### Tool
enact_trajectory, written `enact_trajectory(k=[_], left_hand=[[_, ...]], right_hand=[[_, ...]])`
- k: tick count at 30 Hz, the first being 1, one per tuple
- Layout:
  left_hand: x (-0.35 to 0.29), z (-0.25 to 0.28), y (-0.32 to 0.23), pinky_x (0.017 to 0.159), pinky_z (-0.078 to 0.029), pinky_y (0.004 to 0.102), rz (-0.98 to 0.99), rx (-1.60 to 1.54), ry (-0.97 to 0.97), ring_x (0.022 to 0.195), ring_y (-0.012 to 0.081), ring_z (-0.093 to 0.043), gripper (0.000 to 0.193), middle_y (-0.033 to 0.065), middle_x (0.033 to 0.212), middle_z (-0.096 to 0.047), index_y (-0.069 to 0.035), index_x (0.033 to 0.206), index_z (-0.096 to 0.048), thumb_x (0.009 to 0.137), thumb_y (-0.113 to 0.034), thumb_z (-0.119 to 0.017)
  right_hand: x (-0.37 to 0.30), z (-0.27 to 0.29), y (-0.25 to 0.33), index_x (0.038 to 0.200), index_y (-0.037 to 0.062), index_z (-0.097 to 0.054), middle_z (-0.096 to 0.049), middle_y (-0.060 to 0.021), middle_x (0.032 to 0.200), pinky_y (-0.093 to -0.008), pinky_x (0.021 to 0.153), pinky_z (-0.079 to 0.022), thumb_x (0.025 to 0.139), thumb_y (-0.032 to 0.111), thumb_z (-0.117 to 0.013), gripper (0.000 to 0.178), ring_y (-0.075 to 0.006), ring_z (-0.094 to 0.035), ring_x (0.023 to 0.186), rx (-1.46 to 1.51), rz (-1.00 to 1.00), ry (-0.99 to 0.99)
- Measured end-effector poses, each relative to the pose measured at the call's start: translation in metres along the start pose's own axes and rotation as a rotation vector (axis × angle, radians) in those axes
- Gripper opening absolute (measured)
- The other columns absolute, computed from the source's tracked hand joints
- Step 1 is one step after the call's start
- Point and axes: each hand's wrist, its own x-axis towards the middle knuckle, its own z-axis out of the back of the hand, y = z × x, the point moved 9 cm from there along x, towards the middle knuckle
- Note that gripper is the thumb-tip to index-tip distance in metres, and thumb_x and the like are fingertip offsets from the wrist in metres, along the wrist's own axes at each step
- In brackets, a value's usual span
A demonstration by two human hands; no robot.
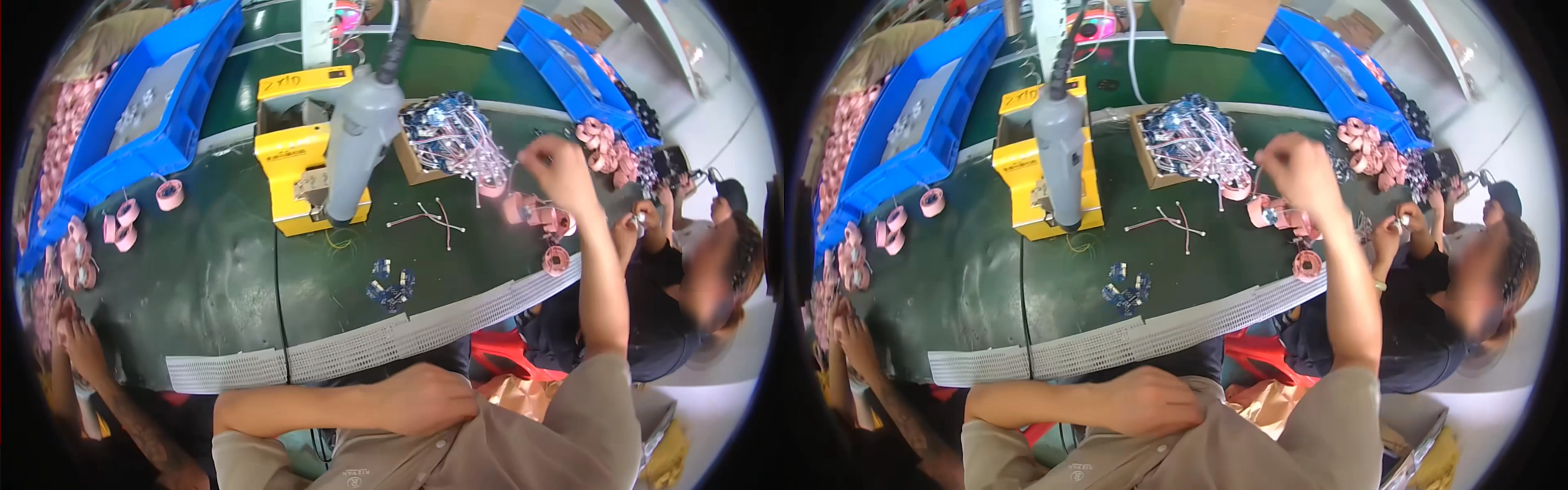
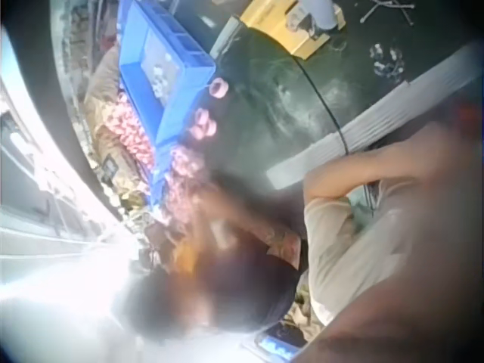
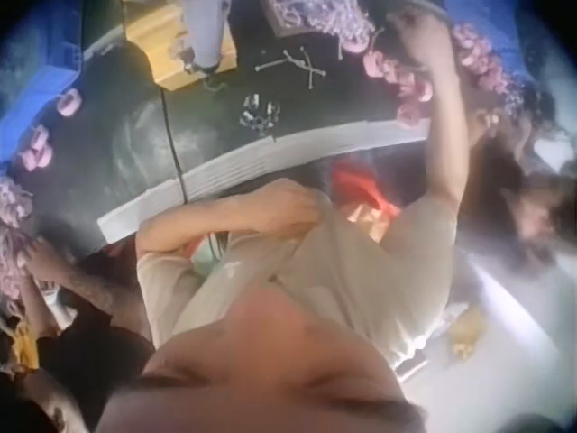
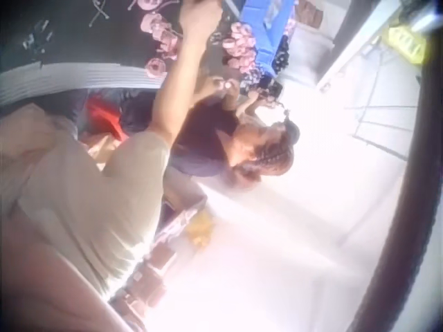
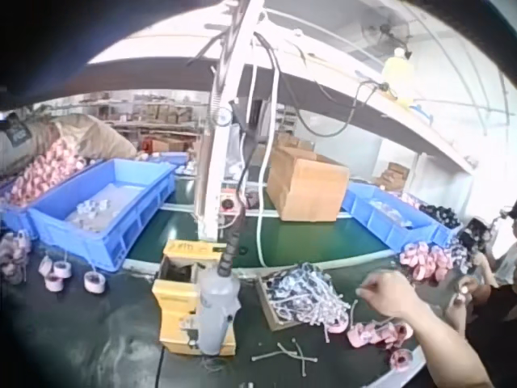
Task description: Assembling small electronic components and wiring onto circuit boards and into plastic housings at a factory workbench.
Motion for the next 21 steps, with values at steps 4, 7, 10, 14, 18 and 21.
enact_trajectory(k=[4,7,10,14,18,21], left_hand=[[-0.015,0.073,0.028,0.071,-0.056,0.0376,0.146,0.250,-0.201,0.081,0.0267,-0.067,0.008,0.0073,0.087,-0.069,-0.008,0.088,-0.071,0.081,-0.012,-0.073],[-0.026,0.122,0.064,0.082,-0.055,0.0403,0.424,0.618,-0.372,0.095,0.0305,-0.064,0.021,0.0096,0.102,-0.068,-0.005,0.098,-0.071,0.078,-0.010,-0.075],[-0.034,0.126,0.085,0.094,-0.050,0.0401,0.505,0.829,-0.357,0.110,0.0308,-0.058,0.033,0.0122,0.119,-0.062,-0.003,0.108,-0.069,0.077,-0.010,-0.076],[-0.048,0.135,0.101,0.093,-0.048,0.0420,0.585,0.707,-0.347,0.108,0.0309,-0.057,0.027,0.0111,0.112,-0.065,-0.003,0.101,-0.068,0.075,-0.006,-0.076],[-0.062,0.152,0.102,0.071,-0.055,0.0342,0.805,0.376,-0.487,0.076,0.0292,-0.066,0.018,0.0111,0.088,-0.068,-0.002,0.093,-0.066,0.077,-0.003,-0.076],[-0.082,0.158,0.105,0.073,-0.056,0.0264,0.736,-0.017,-0.730,0.080,0.0136,-0.069,0.015,0.0071,0.090,-0.071,0.000,0.096,-0.067,0.082,0.002,-0.074]], right_hand=[[-0.069,-0.057,0.066,0.098,0.0027,-0.070,-0.070,-0.0130,0.089,-0.0367,0.071,-0.053,0.080,0.014,-0.079,0.023,-0.0240,-0.069,0.074,0.175,0.141,0.099],[-0.070,-0.095,0.097,0.104,0.0070,-0.071,-0.067,-0.0099,0.102,-0.0413,0.081,-0.054,0.082,0.018,-0.076,0.025,-0.0303,-0.065,0.096,0.251,0.280,0.074],[-0.061,-0.127,0.119,0.104,0.0059,-0.071,-0.065,-0.0106,0.100,-0.0409,0.086,-0.051,0.082,0.015,-0.075,0.025,-0.0316,-0.061,0.100,0.214,0.389,0.092],[-0.055,-0.144,0.136,0.098,0.0029,-0.068,-0.065,-0.0101,0.093,-0.0404,0.084,-0.051,0.084,0.013,-0.072,0.017,-0.0315,-0.062,0.093,0.235,0.501,0.193],[-0.045,-0.124,0.146,0.102,0.0010,-0.063,-0.069,-0.0106,0.091,-0.0329,0.076,-0.054,0.092,0.007,-0.065,0.012,-0.0221,-0.068,0.083,0.662,0.307,0.260],[-0.052,-0.132,0.151,0.122,-0.0025,-0.062,-0.069,-0.0079,0.091,-0.0279,0.074,-0.056,0.098,0.004,-0.059,0.025,-0.0133,-0.067,0.083,1.211,0.107,0.391]])
